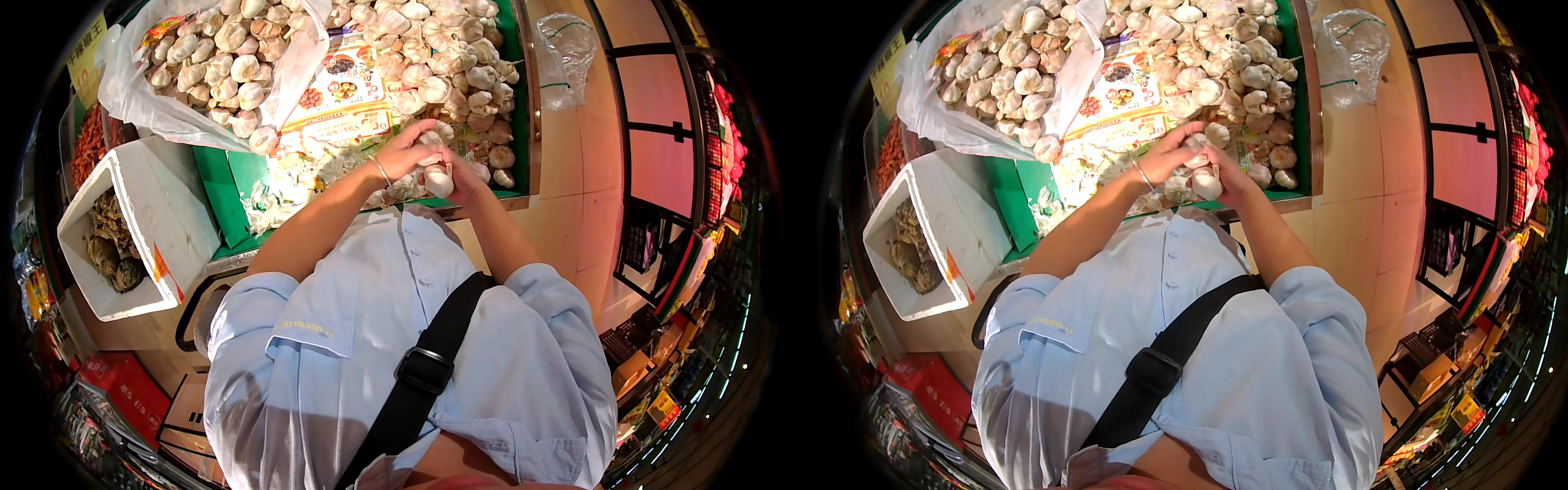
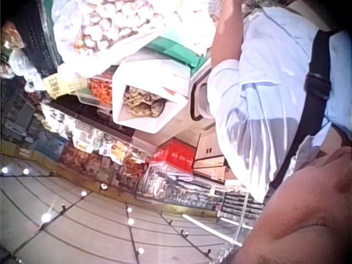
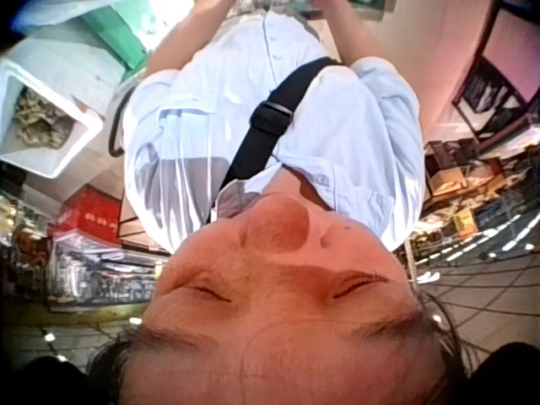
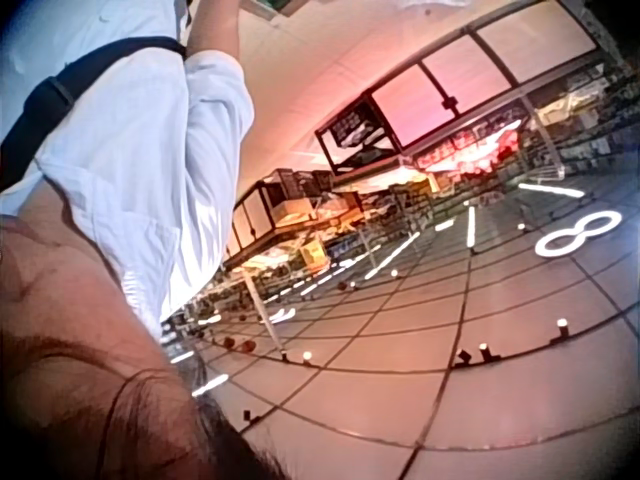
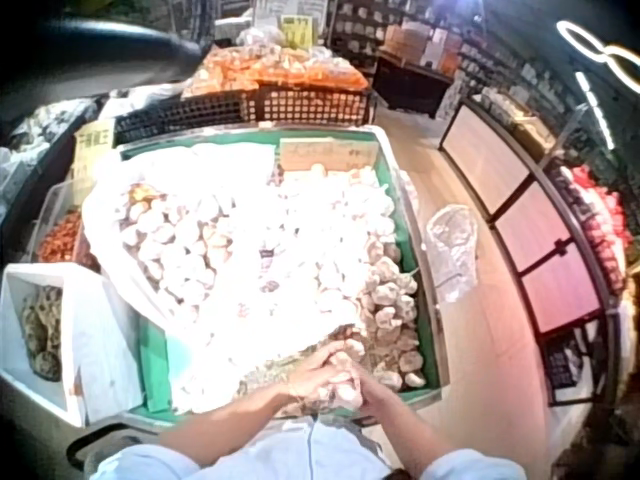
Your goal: The person peels garlic bulbs by hand, removing the outer papery skins. They pick up garlic heads from a large pile on a green tray, strip the loose skins, and place the cleaned bulbs back onto the pile. The process is repetitive and performed entirely by hand without tools.
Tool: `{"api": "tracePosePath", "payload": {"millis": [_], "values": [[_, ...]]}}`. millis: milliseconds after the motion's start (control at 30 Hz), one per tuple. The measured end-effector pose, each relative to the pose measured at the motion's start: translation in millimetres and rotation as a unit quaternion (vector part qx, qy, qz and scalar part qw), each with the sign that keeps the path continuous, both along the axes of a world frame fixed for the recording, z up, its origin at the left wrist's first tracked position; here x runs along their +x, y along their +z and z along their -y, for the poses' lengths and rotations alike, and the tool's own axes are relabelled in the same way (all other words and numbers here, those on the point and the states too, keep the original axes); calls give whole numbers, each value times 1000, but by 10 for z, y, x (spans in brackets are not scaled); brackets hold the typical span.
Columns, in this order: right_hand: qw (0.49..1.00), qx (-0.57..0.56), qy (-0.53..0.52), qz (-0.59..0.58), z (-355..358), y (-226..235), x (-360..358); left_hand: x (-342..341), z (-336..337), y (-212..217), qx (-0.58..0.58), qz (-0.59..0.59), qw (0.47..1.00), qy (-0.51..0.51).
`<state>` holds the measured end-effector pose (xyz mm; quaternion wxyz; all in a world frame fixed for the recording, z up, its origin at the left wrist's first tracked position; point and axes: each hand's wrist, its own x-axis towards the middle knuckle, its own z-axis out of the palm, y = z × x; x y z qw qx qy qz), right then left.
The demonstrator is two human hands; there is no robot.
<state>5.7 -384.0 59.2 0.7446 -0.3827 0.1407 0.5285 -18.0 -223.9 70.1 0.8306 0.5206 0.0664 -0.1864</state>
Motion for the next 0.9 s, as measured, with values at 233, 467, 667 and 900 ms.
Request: {"api": "tracePosePath", "payload": {"millis": [233, 467, 667, 900], "values": [[987, -132, -64, 59, 348, -212, 223, -315, 64, -594, 491, 93, 847, -183], [765, -406, 223, 447, 469, -338, 243, -530, -70, -531, 618, 127, 741, -229], [615, -452, 306, 569, 93, -328, 82, -422, -371, -691, 579, 71, 812, -13], [633, -470, 291, 543, 69, -404, 63, -291, -675, -314, -109, -272, 950, 109]]}}
